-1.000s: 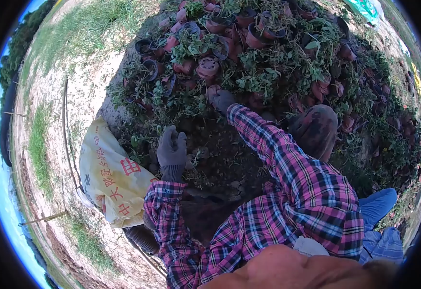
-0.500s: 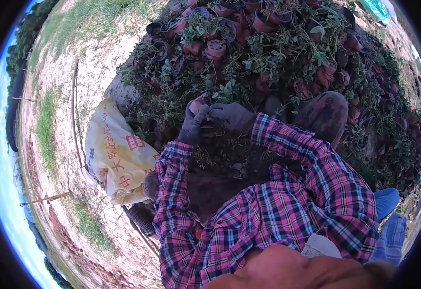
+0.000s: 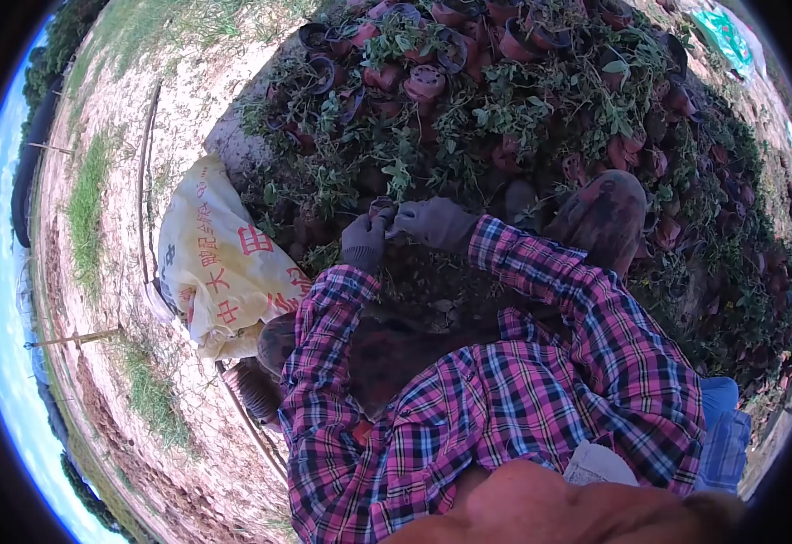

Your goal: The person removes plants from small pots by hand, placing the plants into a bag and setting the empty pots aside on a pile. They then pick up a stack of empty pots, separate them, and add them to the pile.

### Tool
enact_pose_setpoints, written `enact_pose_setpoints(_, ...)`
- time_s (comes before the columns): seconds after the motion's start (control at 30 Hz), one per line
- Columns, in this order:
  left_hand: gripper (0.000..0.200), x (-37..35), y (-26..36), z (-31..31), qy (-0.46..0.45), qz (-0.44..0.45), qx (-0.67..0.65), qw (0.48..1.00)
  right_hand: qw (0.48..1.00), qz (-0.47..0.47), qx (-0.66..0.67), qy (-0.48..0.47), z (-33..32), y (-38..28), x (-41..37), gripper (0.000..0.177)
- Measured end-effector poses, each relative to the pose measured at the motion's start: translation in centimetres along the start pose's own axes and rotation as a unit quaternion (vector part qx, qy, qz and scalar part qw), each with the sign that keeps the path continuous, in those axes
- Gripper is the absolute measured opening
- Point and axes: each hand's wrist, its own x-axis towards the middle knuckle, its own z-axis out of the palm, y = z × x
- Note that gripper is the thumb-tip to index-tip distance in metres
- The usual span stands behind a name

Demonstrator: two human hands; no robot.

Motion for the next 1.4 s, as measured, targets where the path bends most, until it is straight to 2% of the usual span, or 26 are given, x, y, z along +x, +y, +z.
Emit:
enact_pose_setpoints(0.13, 0.057, 0.8, -2.6, -0.4, -0.057, -0.041, 0.099, 0.993, 0.999, -0.011, -0.022, -0.044, 1.4, -1.3, 0.1, 0.016)
enact_pose_setpoints(0.17, 0.057, 0.5, -2.1, -0.6, -0.106, -0.100, 0.095, 0.985, 0.998, -0.020, -0.032, -0.054, 1.9, -1.8, 0.1, 0.015)
enact_pose_setpoints(0.3, 0.046, 1.3, -7.0, 0.7, -0.067, 0.119, 0.158, 0.978, 0.996, 0.044, 0.041, -0.070, 1.8, -1.8, -0.4, 0.014)
enact_pose_setpoints(0.33, 0.044, 0.7, -5.4, -0.4, -0.100, 0.007, 0.052, 0.994, 0.992, 0.067, 0.082, -0.074, 1.9, -1.3, -0.9, 0.015)
enact_pose_setpoints(0.4, 0.040, 0.0, -2.1, -2.1, -0.154, -0.217, -0.168, 0.949, 0.979, 0.091, 0.172, 0.065, 4.3, 1.4, -2.1, 0.018)
enact_pose_setpoints(0.47, 0.032, 0.6, -2.2, -2.4, -0.064, -0.250, -0.273, 0.927, 0.863, 0.259, 0.415, 0.128, 4.3, 2.3, -2.2, 0.015)
enact_pose_setpoints(0.53, 0.030, 1.6, -2.3, -3.7, -0.012, -0.293, -0.385, 0.875, 0.745, 0.379, 0.544, 0.075, 2.9, 1.6, -2.4, 0.018)
enact_pose_setpoints(0.57, 0.027, 1.0, -1.3, -3.2, 0.038, -0.272, -0.359, 0.892, 0.674, 0.430, 0.598, 0.055, 2.1, 1.7, -2.1, 0.019)
enact_pose_setpoints(0.67, 0.023, 1.3, 0.5, -3.6, -0.027, -0.286, -0.482, 0.828, 0.649, 0.480, 0.582, 0.099, 2.4, 2.7, -2.1, 0.021)
enact_pose_setpoints(0.7, 0.018, 1.9, 0.4, -4.1, -0.108, -0.287, -0.519, 0.798, 0.678, 0.462, 0.554, 0.139, 2.2, 2.9, -2.2, 0.023)
enact_pose_setpoints(0.8, 0.018, 2.1, 1.2, -3.0, -0.171, -0.224, -0.498, 0.820, 0.876, 0.263, 0.313, 0.257, 2.0, 2.5, -1.6, 0.027)
enact_pose_setpoints(0.83, 0.019, 2.8, -2.3, -1.2, -0.093, 0.035, -0.217, 0.971, 0.878, 0.263, 0.322, 0.237, 3.2, 2.4, -1.5, 0.028)
enact_pose_setpoints(0.87, 0.020, 4.3, -5.4, 0.4, 0.009, 0.287, 0.109, 0.952, 0.850, 0.317, 0.365, 0.211, 4.3, 3.2, -1.7, 0.027)
enact_pose_setpoints(0.9, 0.023, 5.9, -4.6, -0.4, -0.018, 0.166, -0.047, 0.985, 0.816, 0.368, 0.403, 0.190, 5.3, 4.8, -2.1, 0.026)
enact_pose_setpoints(0.93, 0.025, 7.9, -3.0, -1.1, -0.055, 0.040, -0.203, 0.977, 0.774, 0.425, 0.439, 0.168, 4.9, 5.5, -1.9, 0.026)
enact_pose_setpoints(0.97, 0.028, 8.6, -2.4, -1.1, -0.099, -0.103, -0.351, 0.925, 0.647, 0.371, 0.609, 0.272, 5.5, 5.9, -1.3, 0.022)
enact_pose_setpoints(1.03, 0.042, 7.0, -0.1, -1.3, -0.074, -0.228, -0.460, 0.855, 0.694, 0.360, 0.569, 0.256, 3.1, 4.0, -1.0, 0.020)
enact_pose_setpoints(1.07, 0.045, 5.8, 2.7, -2.2, -0.071, -0.214, -0.457, 0.861, 0.727, 0.338, 0.542, 0.251, 1.2, 4.2, 0.1, 0.019)
enact_pose_setpoints(1.13, 0.058, 2.7, 6.1, -3.5, -0.060, -0.196, -0.445, 0.872, 0.692, 0.340, 0.582, 0.257, 0.0, 4.1, -0.2, 0.018)
enact_pose_setpoints(1.2, 0.072, 2.2, 5.2, -3.1, -0.204, 0.003, -0.476, 0.855, 0.676, 0.295, 0.610, 0.289, 0.7, 3.7, 0.1, 0.018)
enact_pose_setpoints(1.23, 0.075, 2.4, 5.6, -2.7, -0.215, 0.018, -0.379, 0.900, 0.653, 0.285, 0.655, 0.254, -0.1, 2.6, 0.5, 0.018)
enact_pose_setpoints(1.27, 0.080, 3.0, 4.6, -1.6, -0.136, 0.116, -0.256, 0.950, 0.627, 0.276, 0.696, 0.215, -1.3, 1.4, 0.8, 0.018)
enact_pose_setpoints(1.3, 0.075, 2.2, 5.5, -2.5, -0.076, 0.081, -0.190, 0.975, 0.658, 0.264, 0.674, 0.205, -0.9, 1.4, 1.0, 0.020)
enact_pose_setpoints(1.33, 0.066, 4.2, 4.3, -1.8, -0.047, 0.117, -0.188, 0.974, 0.691, 0.248, 0.648, 0.201, -0.5, 1.2, 1.8, 0.021)
enact_pose_setpoints(1.37, 0.057, 6.0, 2.8, -1.8, -0.024, 0.159, -0.182, 0.970, 0.685, 0.236, 0.666, 0.177, -1.3, -0.1, 3.4, 0.022)
enact_pose_setpoints(1.4, 0.053, 4.7, 3.4, -4.2, 0.013, 0.144, -0.197, 0.970, 0.678, 0.229, 0.679, 0.162, -3.2, -1.7, 4.7, 0.023)
